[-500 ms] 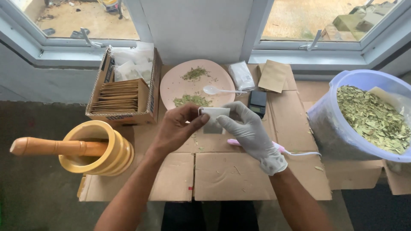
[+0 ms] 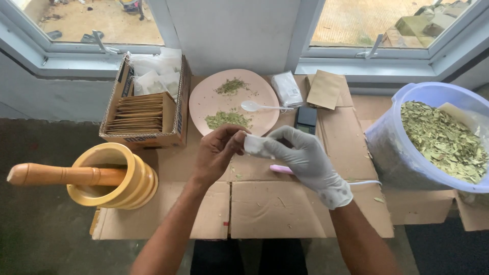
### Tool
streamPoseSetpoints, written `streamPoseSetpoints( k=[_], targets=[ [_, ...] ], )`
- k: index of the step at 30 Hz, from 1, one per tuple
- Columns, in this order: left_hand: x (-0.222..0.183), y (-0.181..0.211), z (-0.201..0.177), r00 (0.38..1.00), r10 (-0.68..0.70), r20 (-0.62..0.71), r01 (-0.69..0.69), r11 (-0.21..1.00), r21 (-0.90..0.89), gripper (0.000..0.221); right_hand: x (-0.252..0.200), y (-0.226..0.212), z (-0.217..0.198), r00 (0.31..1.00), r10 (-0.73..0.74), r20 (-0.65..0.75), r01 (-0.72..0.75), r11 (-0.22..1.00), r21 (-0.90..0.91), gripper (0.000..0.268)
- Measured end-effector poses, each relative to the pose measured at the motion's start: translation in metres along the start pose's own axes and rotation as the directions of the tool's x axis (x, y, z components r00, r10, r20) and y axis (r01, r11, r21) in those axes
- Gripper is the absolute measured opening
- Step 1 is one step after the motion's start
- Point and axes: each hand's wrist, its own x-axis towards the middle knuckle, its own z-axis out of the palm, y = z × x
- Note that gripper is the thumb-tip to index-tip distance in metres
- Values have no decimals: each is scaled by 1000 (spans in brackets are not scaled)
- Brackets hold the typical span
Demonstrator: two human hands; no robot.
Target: Manually filling small pouches with dried tea leaves using a spoon and sealing them with a handheld heat sealer.
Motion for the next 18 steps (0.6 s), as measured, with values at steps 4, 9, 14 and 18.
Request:
streamPoseSetpoints(
  k=[4, 9, 14, 18],
  targets=[
    [-7, 21, 1, 986, -105, 130, 116, 990, -81, 99, 24, 38, -15, 903, -428, -44, 368, 820, -438, 12],
    [-14, -27, 3, 975, -115, 189, 153, 968, -200, 91, 26, 37, -10, 999, -37, -12, 37, 997, -63, 11],
    [-18, -27, 5, 968, -140, 208, 188, 954, -235, 70, 33, 46, -14, 1000, -13, -21, 14, 999, 29, 6],
    [-22, -62, 2, 967, -147, 210, 213, 916, -339, 75, 38, 51, -16, 999, 46, 17, -49, 984, 172, 6]
  ],
)
